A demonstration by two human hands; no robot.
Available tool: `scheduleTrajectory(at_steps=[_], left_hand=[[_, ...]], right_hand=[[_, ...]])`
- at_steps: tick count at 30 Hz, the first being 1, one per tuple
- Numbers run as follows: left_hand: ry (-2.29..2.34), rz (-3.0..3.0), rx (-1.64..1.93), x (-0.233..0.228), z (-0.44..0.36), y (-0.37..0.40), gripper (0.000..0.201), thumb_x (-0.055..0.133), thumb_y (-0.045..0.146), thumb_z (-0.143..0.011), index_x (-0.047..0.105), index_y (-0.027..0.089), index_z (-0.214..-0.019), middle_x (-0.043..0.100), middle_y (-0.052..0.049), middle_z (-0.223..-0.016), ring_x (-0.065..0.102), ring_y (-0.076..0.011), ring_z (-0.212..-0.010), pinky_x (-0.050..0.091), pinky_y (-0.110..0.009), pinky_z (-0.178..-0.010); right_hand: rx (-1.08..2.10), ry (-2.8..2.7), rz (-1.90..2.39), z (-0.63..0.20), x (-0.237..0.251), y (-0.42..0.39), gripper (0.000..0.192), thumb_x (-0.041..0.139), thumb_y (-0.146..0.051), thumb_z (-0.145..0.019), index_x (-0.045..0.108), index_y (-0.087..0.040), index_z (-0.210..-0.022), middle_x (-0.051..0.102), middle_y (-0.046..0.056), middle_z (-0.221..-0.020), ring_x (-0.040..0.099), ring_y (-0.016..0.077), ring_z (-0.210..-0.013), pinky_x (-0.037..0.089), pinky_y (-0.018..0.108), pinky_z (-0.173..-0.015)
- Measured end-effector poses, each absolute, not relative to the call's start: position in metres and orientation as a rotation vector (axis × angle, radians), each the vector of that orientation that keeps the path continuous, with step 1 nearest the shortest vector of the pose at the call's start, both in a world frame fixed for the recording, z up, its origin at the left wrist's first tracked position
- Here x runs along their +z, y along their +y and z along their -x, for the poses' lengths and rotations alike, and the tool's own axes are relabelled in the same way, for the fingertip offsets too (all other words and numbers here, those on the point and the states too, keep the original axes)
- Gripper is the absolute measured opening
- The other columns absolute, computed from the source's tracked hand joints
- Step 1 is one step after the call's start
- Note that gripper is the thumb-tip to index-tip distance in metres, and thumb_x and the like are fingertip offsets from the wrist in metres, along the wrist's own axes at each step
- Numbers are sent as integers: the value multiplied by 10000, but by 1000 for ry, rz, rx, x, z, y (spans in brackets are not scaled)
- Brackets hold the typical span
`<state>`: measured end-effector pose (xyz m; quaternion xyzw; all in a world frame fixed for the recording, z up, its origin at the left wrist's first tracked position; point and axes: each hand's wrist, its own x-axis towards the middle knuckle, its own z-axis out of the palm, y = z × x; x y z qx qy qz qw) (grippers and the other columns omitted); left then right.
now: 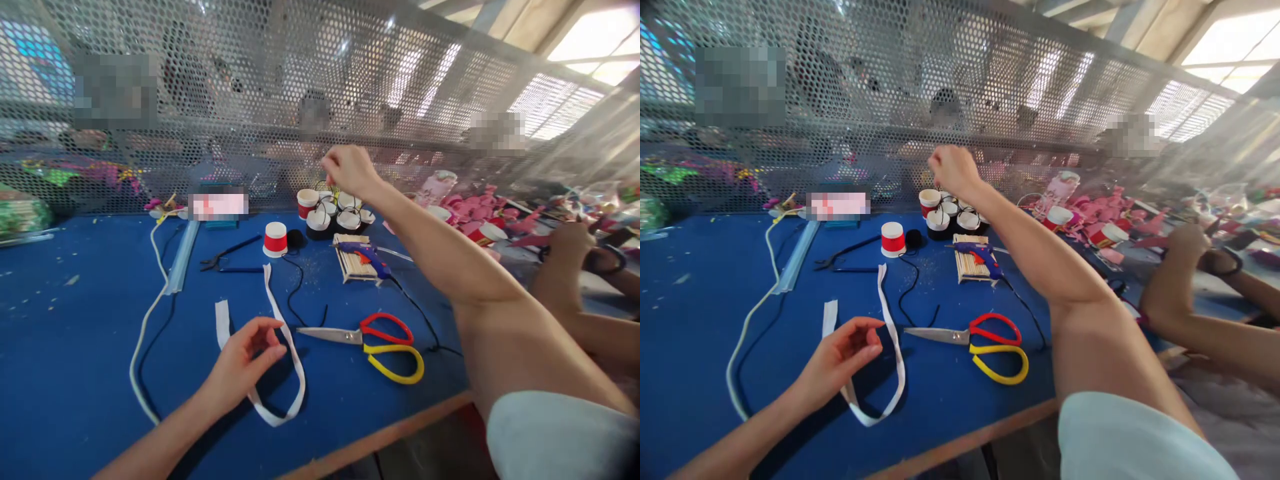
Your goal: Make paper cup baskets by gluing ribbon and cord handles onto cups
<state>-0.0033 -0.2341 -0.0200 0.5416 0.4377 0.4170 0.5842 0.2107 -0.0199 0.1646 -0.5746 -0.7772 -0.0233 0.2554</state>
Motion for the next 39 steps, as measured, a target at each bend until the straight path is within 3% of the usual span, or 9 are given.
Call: scheduleTrajectory(at_steps=[3, 7, 11, 16, 20, 24, 27, 35, 39], left_hand=[[1082, -1318, 1094, -18, 7, -232, 283, 547, 433, -833, 636, 170, -887, 573, -19, -704, 551, -126, -716, 464, -275, -745], [694, -1180, 1115, -11, 3, -243, 598, 455, 643, -784, 511, 238, -1220, 603, -96, -1080, 589, -216, -941, 502, -350, -771], [825, -1292, 777, -3, -5, -253, 632, 582, 531, -763, 423, 231, -1296, 598, 2, -645, 546, -124, -471, 451, -251, -483], [1040, -1609, 1185, 5, 6, -240, 566, 562, 475, -795, 405, 220, -1276, 588, -78, -1015, 603, -174, -825, 485, -329, -741], [987, -2388, 469, 4, 9, -244, 547, 756, 529, -550, 632, 185, -956, 580, -78, -935, 547, -240, -875, 433, -360, -791], [1014, -2517, 4, 2, 8, -249, 124, 683, 289, -710, 643, 179, -748, 591, -47, -809, 571, -193, -758, 407, -289, -692], [1162, -2491, -63, 13, 22, -241, 85, 575, 197, -773, 639, 175, -722, 622, -52, -774, 580, -181, -726, 389, -265, -638], [2066, -2332, 979, 93, 80, -174, 129, 572, 209, -767, 666, 157, -839, 587, -19, -681, 598, -192, -737, 432, -335, -745], [2053, -1827, 1299, 113, 93, -104, 340, 373, 190, -851, 582, -20, -1019, 506, 26, -655, 628, -206, -807, 412, -422, -736]], right_hand=[[393, -2467, 1228, -186, 131, -112, 328, 395, -316, -910, 637, -129, -790, 634, 23, -595, 592, 121, -610, 449, 260, -700], [1510, -2837, 559, -152, 64, -198, 199, 500, -246, -860, 641, -125, -790, 689, 22, -720, 632, 93, -663, 470, 195, -641], [1987, -2798, 366, -131, 36, -199, 142, 558, -196, -813, 645, -105, -748, 673, 36, -707, 635, 106, -653, 504, 220, -645], [1047, -2336, 963, -138, 77, -130, 216, 465, -232, -864, 632, -96, -877, 689, 90, -836, 632, 116, -682, 496, 226, -631], [143, -2271, 1379, -146, 85, -86, 223, 450, -190, -847, 659, -130, -897, 690, 99, -943, 630, 177, -860, 462, 268, -752], [99, -2430, 1554, -149, 60, -73, 193, 513, -229, -810, 677, -134, -848, 697, 115, -915, 635, 214, -837, 448, 283, -705], [133, -2465, 1602, -155, 46, -78, 203, 533, -268, -802, 677, -127, -830, 695, 130, -895, 635, 221, -815, 433, 277, -664], [246, -2585, 1501, -178, 44, -107, 202, 524, -302, -823, 668, -160, -834, 693, 69, -788, 625, 170, -694, 400, 244, -586], [154, -2536, 1460, -173, 44, -95, 249, 511, -324, -839, 636, -147, -962, 668, 110, -954, 620, 209, -843, 431, 278, -683]])
